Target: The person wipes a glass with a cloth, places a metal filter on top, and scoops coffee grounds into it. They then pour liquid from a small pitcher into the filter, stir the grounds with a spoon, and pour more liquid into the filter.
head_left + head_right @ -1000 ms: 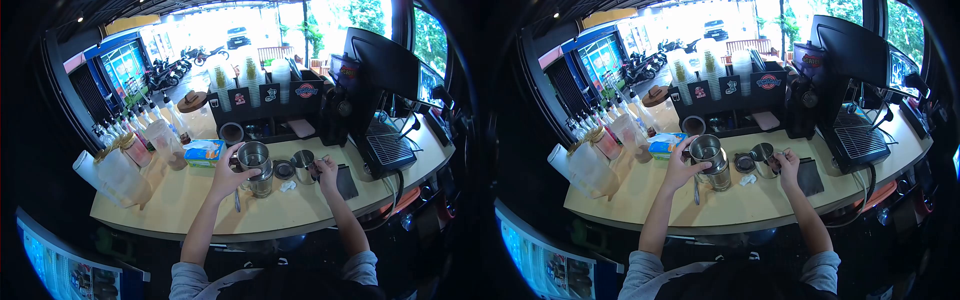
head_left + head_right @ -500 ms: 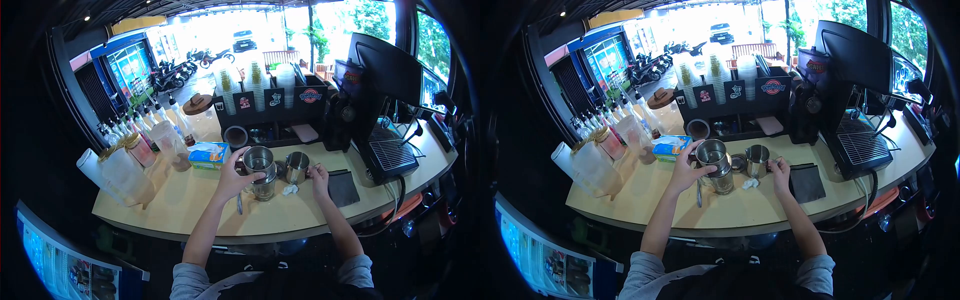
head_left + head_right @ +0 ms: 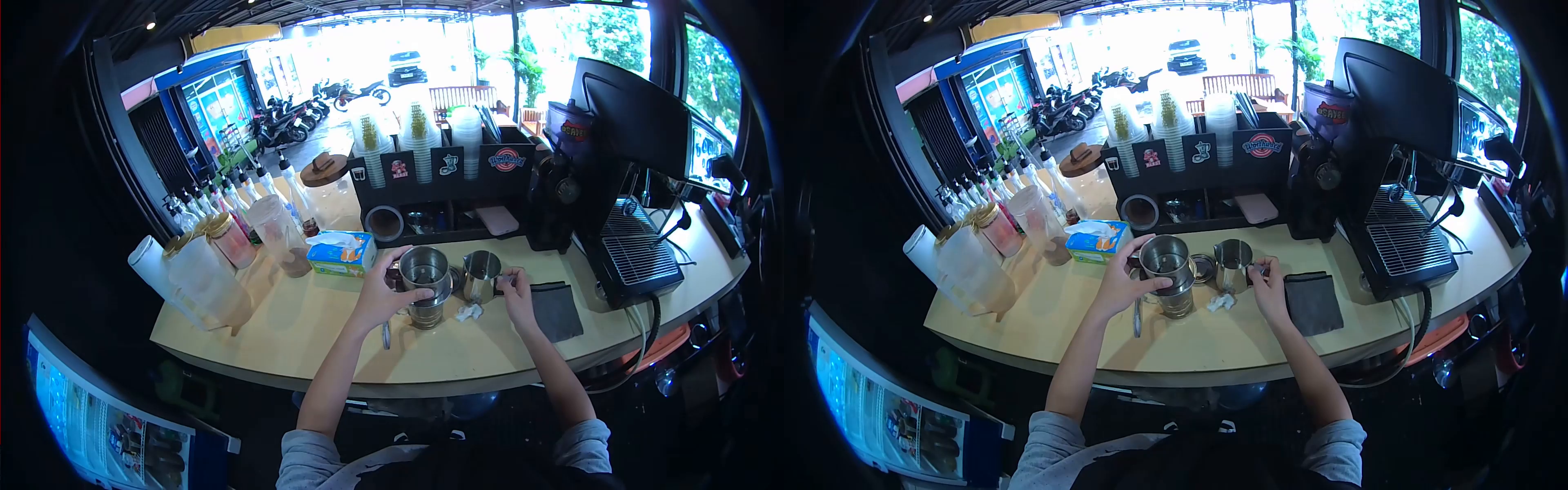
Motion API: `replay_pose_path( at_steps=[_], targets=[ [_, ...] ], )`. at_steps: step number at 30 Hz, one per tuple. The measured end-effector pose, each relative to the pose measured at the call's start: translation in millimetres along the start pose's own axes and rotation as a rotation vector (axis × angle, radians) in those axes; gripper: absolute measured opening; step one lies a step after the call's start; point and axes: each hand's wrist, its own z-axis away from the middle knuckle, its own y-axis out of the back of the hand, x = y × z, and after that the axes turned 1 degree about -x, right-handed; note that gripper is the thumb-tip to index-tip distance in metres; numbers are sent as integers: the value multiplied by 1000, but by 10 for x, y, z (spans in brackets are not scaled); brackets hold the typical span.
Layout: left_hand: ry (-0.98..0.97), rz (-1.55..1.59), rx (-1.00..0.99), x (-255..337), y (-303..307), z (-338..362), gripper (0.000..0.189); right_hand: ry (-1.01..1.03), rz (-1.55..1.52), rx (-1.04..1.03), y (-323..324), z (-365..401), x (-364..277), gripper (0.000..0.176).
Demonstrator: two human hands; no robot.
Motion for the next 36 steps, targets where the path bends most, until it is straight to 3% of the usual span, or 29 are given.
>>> replay_pose_path(
  at_steps=[3, 5, 9, 11, 15, 16, 19, 21, 25, 26, 29, 31, 33, 36],
  targets=[
    [0, 42, 6, -51, -3, 8, 85, -5, 57, -15, 13, -13, -58, 26],
    [-43, 1, 32, -186, -19, -9, 90, 191, 314, 22, 12, -35, -105, 35],
    [-202, -38, 146, -244, -24, 78, 104, 295, 285, -35, -158, -27, -712, 36],
    [-159, -75, 174, -237, 49, 200, 104, 533, 478, -30, -287, -4, -1004, 37],
    [-199, -86, 296, -334, 349, 389, 83, 649, 514, -160, -627, 28, -1430, 31],
    [-181, -52, 374, -406, 497, 416, 79, 675, 482, -148, -771, 65, -1576, 21],
    [-205, 27, 530, -749, 999, 395, 69, 822, 525, -229, -1139, 83, -1789, 12],
    [-257, -121, 837, -970, 1373, 295, 70, 826, 512, -212, -1456, 137, -1875, 10],
    [-163, -374, 1055, -1367, 2001, -5, 98, 896, 509, -312, -2136, 194, -1824, 12],
    [-151, -399, 1048, -1469, 2138, -84, 114, 849, 472, -361, -2326, 207, -1753, 13],
    [-88, -399, 908, -1697, 2374, -249, 120, 759, 460, -417, -2852, 343, -1506, 16],
    [-142, -327, 852, -1849, 2494, -340, 120, 694, 400, -502, -3123, 445, -1334, 15],
    [-204, -97, 621, -1973, 2609, -356, 104, 670, 459, -523, -3225, 501, -1288, 18],
    [-166, -95, 589, -1691, 2550, 38, 97, 689, 538, -469, -3213, 465, -1427, 32]
  ],
)
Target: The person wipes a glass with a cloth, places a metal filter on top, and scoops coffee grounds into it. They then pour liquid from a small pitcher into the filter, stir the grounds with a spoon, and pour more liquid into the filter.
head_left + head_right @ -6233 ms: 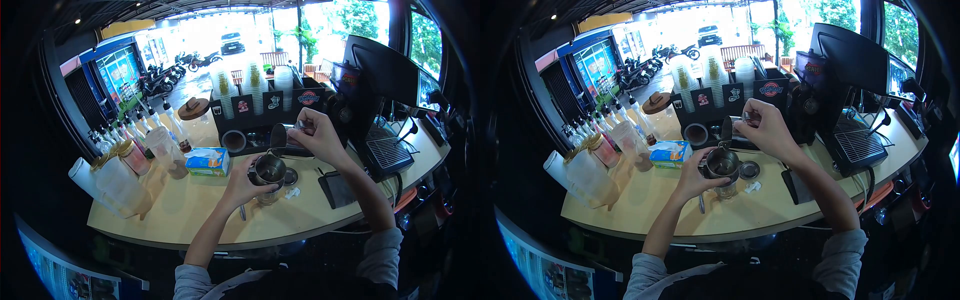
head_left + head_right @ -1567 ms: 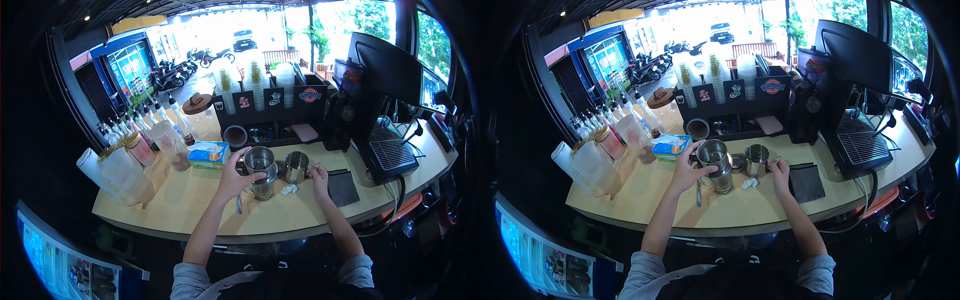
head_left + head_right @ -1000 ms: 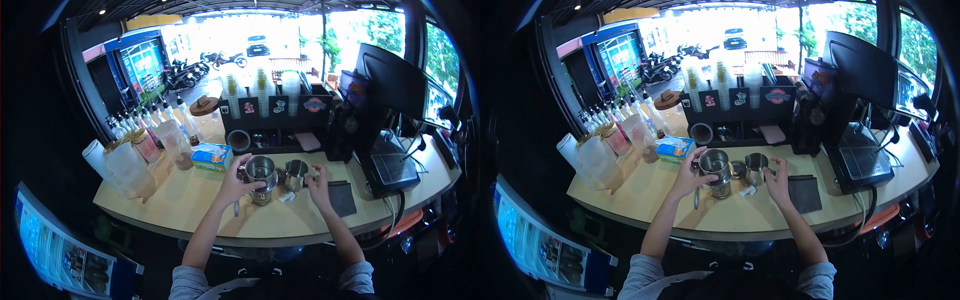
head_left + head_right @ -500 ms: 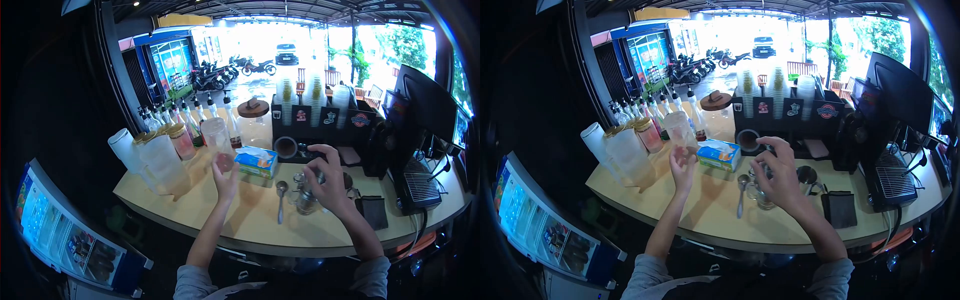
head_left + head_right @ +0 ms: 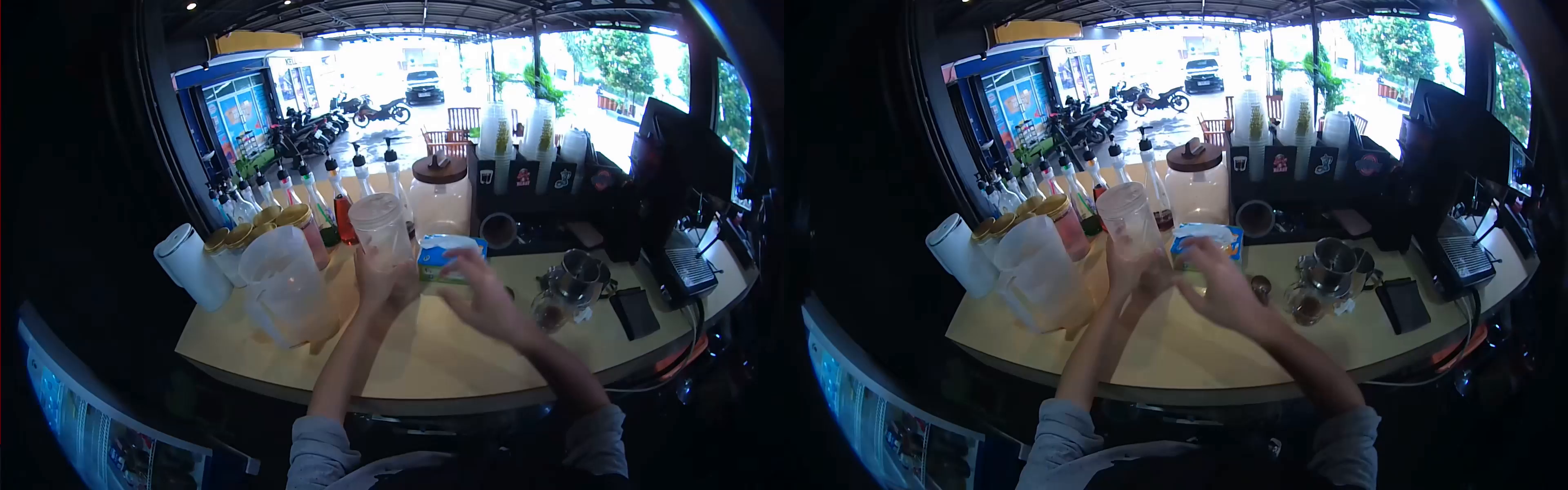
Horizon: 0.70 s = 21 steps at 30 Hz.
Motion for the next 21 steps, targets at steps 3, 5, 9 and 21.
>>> replay_pose_path(
  at_steps=[3, 5, 9, 21],
  targets=[
    [-101, -169, -28, 307, 143, 264, 92, -91, 104, 61, 165, -272, -186, 49],
    [-127, -188, -85, 399, 184, 368, 93, -142, 229, 8, 202, -453, -384, 61],
    [-224, -369, -137, 589, 187, 550, 96, -330, 670, -342, 37, -792, -522, 97],
    [-92, -40, -202, 503, 311, 595, 95, -255, 531, -497, -203, -1047, -357, 99]
  ],
)
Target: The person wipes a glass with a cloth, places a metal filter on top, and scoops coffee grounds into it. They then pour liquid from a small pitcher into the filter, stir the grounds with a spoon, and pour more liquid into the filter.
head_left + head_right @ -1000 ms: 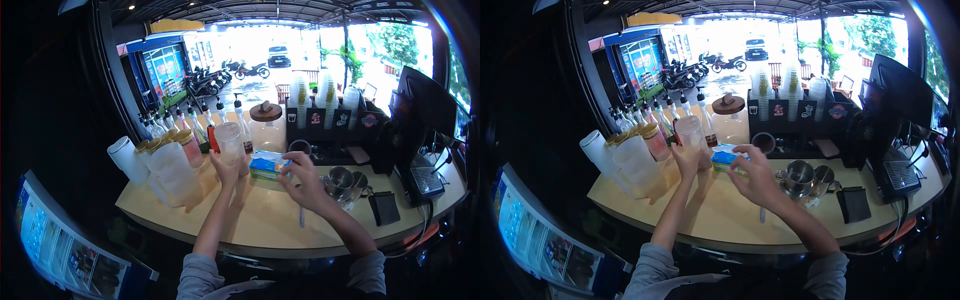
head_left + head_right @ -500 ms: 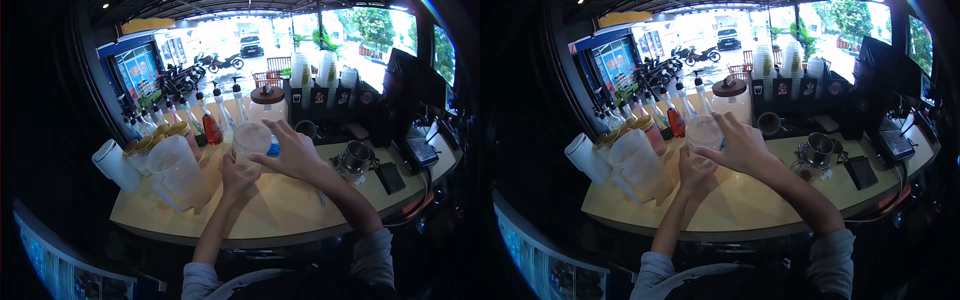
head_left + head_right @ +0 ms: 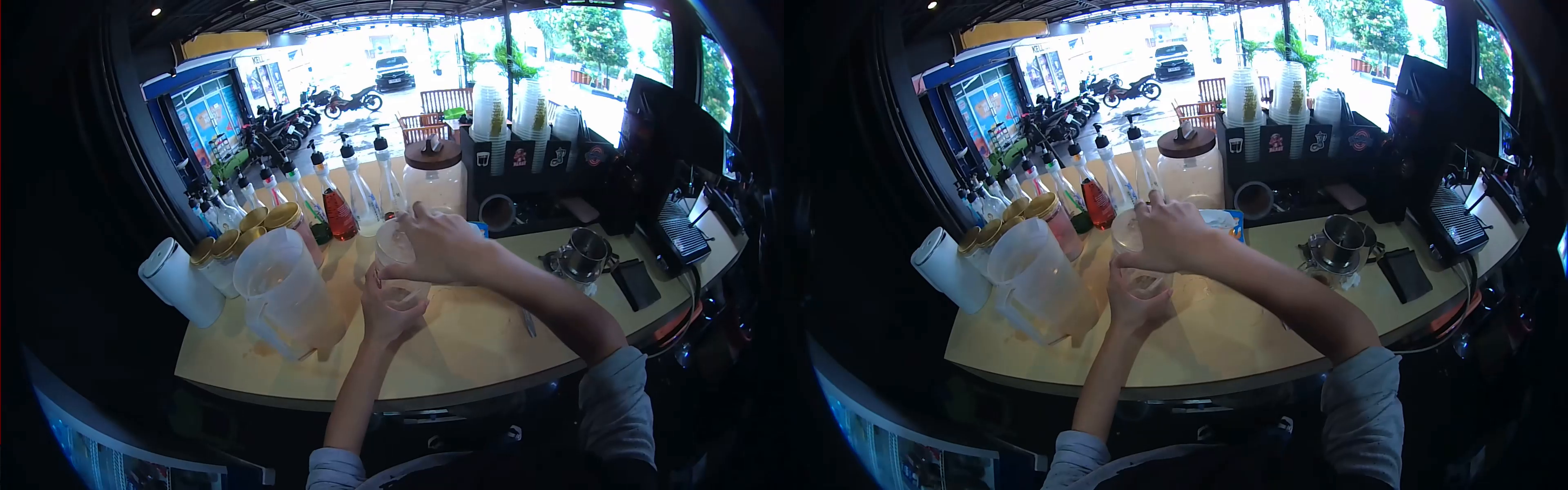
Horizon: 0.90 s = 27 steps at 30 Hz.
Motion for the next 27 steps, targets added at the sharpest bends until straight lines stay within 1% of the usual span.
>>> replay_pose_path(
  at_steps=[1, 2, 3, 4, 5, 6, 7, 9, 10, 11, 12, 13, 14, 15, 16, 17, 18, 19, 21, 22, 24, 25, 26, 27],
  targets=[
    [79, 162, -34, 18, 24, 1, 94, 68, -19, -45, 44, -31, 11, 98],
    [81, 157, -34, -80, 51, -2, 94, 70, -23, -45, 98, -57, 29, 98],
    [66, 184, -110, -244, 73, -17, 96, 152, -98, -84, 189, -75, 40, 95],
    [51, 212, -184, -256, 101, -44, 97, 235, -170, -124, 256, -105, 63, 94],
    [52, 211, -179, -255, 98, -30, 97, 282, -253, -131, 289, -145, 92, 98],
    [107, 391, -141, -102, 90, -35, 94, 287, -252, -133, 313, -178, 110, 98],
    [160, 571, -102, -13, 81, -35, 91, 250, -269, -112, 334, -208, 123, 98],
    [191, 591, -83, -50, 68, -28, 91, 174, -295, -64, 378, -174, 163, 96],
    [224, 615, -70, -89, 62, -24, 91, 176, -293, -65, 383, -129, 240, 96],
    [222, 620, -67, -148, 69, -27, 91, 121, -265, -24, 386, -78, 345, 96],
    [112, 397, 6, -224, 81, -34, 91, 65, -236, 16, 383, -26, 466, 96],
    [5, 174, 78, -262, 82, -38, 90, 65, -231, 14, 217, -31, 692, 96],
    [3, 177, 78, -140, 93, -45, 90, 21, -146, -62, -78, -89, 979, 98],
    [65, 341, 97, 95, 127, -61, 92, -25, -64, -134, -245, -106, 1119, 100],
    [127, 504, 113, 224, 139, -86, 94, -160, -120, -286, -61, 130, 843, 101],
    [123, 506, 105, 72, 131, -105, 94, -189, -136, -368, -211, 227, 821, 100],
    [0, 302, 120, -203, 136, -114, 95, -186, -46, -428, -543, 251, 887, 102],
    [-123, 95, 136, -356, 145, -111, 96, -165, -108, -480, -793, 317, 933, 102],
    [-104, 81, 102, -328, 138, -78, 98, -164, -114, -577, -1119, 387, 872, 99],
    [-81, 66, 70, -308, 126, -68, 99, -156, -109, -576, -1182, 449, 817, 99],
    [-69, 52, 81, -289, 78, -88, 99, -179, -156, -375, -1272, 559, 756, 88],
    [-144, -32, 98, -295, 63, -87, 100, -141, -170, -226, -1327, 593, 763, 72],
    [-219, -115, 112, -304, 51, -80, 101, -140, -173, -226, -1337, 577, 796, 72],
    [-224, -30, 102, -318, 41, -70, 101, -141, -209, -285, -1265, 551, 816, 69]
  ],
)
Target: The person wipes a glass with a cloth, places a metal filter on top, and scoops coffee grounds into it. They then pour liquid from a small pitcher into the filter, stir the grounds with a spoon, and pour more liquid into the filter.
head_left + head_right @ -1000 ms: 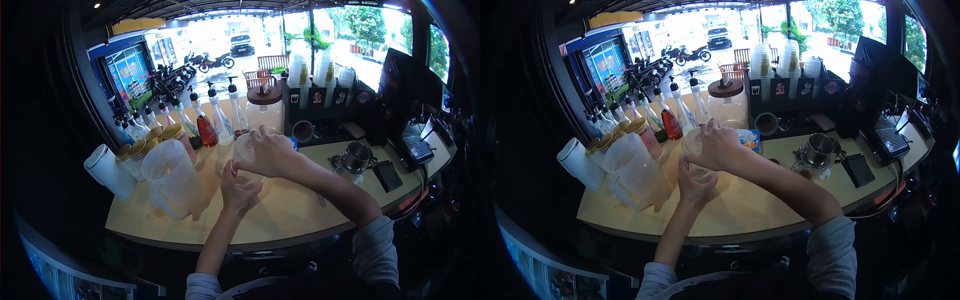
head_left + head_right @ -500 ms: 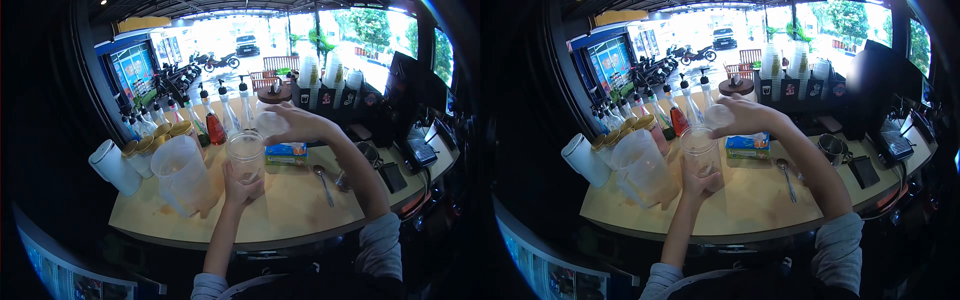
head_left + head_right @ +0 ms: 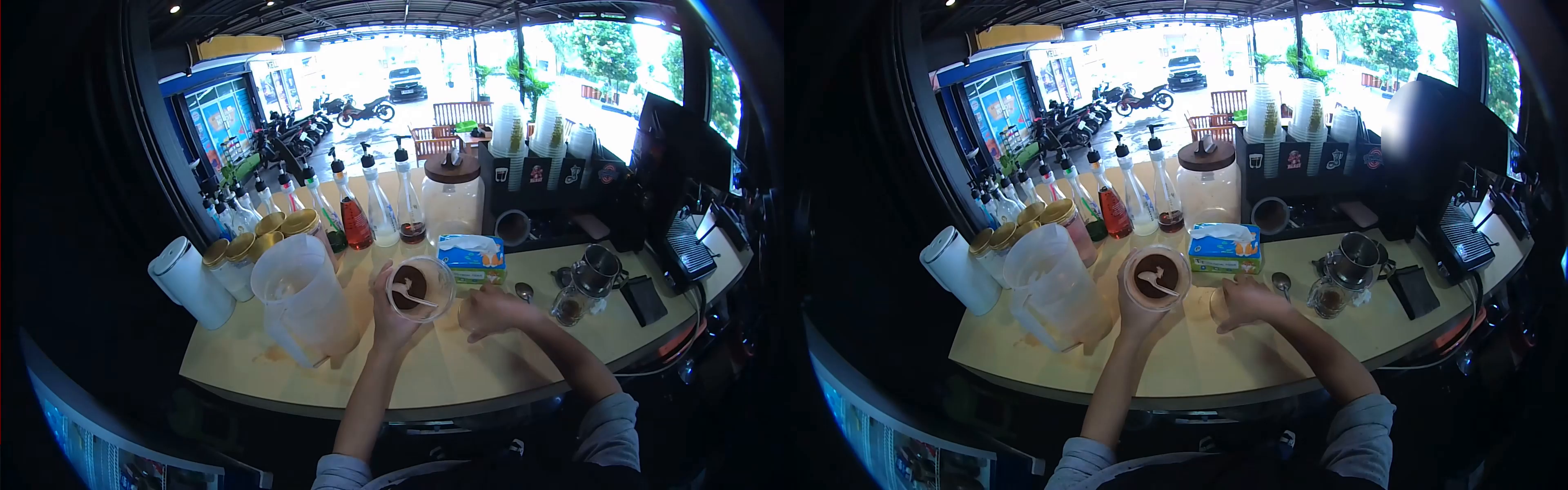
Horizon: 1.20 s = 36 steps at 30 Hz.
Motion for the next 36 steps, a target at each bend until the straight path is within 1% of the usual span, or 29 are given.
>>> replay_pose_path(
  at_steps=[1, 2, 4, 5, 7, 8, 10, 11, 12, 13, 14, 15, 16, 17, 19, 20, 21, 23, 25, 26, 28, 29, 30, 31, 32, 34, 35, 36],
  targets=[
    [0, 1, -4, -91, -17, 28, 101, -4, -33, -60, 95, 3, -3, 66],
    [-3, 58, 9, -203, -34, 52, 101, -7, -36, -61, 207, 27, -16, 66],
    [-1, 119, 20, -263, -55, 85, 101, 70, -114, 373, 518, 163, -110, 36],
    [-4, 134, 15, -225, -53, 88, 98, 66, -115, 368, 734, 292, -267, 36],
    [-10, 162, 4, -124, -47, 77, 93, 252, -298, 508, 1114, 531, -704, 20],
    [-13, 176, -1, -84, -44, 71, 92, 248, -300, 504, 1130, 568, -823, 20],
    [-13, 190, -14, -78, -47, 68, 90, 468, -211, 383, 1090, 602, -1014, 14],
    [-54, 158, 5, -90, -49, 67, 91, 463, -217, 384, 1002, 550, -1059, 14],
    [-96, 126, 23, -97, -54, 66, 91, 467, -111, 291, 878, 455, -1075, 13],
    [-96, 128, 15, -21, -44, 42, 91, 471, -4, 199, 802, 374, -1114, 12],
    [-142, 0, 48, 60, -30, 28, 93, 465, -8, 204, 778, 296, -1154, 12],
    [-188, -127, 81, 122, -23, 12, 96, 457, 139, 57, 794, 218, -1209, 15],
    [-190, -123, 76, 131, -31, 11, 96, 446, 285, -92, 782, 142, -1246, 19],
    [-203, -110, 68, 139, -34, 13, 92, 441, 283, -91, 571, -103, -1153, 19],
    [-219, -98, 60, 144, -36, 22, 89, 602, 591, 219, -54, -778, -869, 41],
    [-179, -40, 44, 148, -50, 48, 88, 601, 591, 221, -223, -899, -916, 41],
    [-139, 17, 29, 155, -63, 60, 87, 405, 854, 307, -409, -998, -1028, 48],
    [-128, 65, 26, 253, -60, 38, 88, -26, 1353, 468, -761, -1149, -1303, 62],
    [-111, 110, 25, 199, -50, 43, 88, -508, 1808, 614, -894, -1184, -1480, 76],
    [-87, 65, 30, 67, -57, 62, 91, -503, 1808, 614, -925, -1191, -1468, 76],
    [-60, 18, 37, 18, -54, 70, 94, -363, 1837, 700, -864, -1126, -1397, 74],
    [-67, 44, 43, 51, -52, 66, 96, -359, 1837, 700, -770, -1138, -1156, 74],
    [-74, 69, 49, 99, -43, 55, 97, -236, 2289, 773, -701, -1220, -742, 74],
    [-73, 67, 49, 147, -27, 41, 97, -79, 2737, 829, -659, -1270, -510, 74],
    [-90, 27, 44, 195, -12, 28, 99, -79, 2735, 829, -640, -1265, -487, 74],
    [-107, -13, 35, 198, -15, 31, 101, -87, 3083, 758, -584, -1208, -494, 75],
    [-103, -8, 41, 171, -25, 43, 101, -89, 3081, 757, -617, -1139, -721, 75],
    [-98, -4, 47, 155, -31, 48, 102, -236, 2504, 743, -662, -1019, -1174, 75]
  ],
)
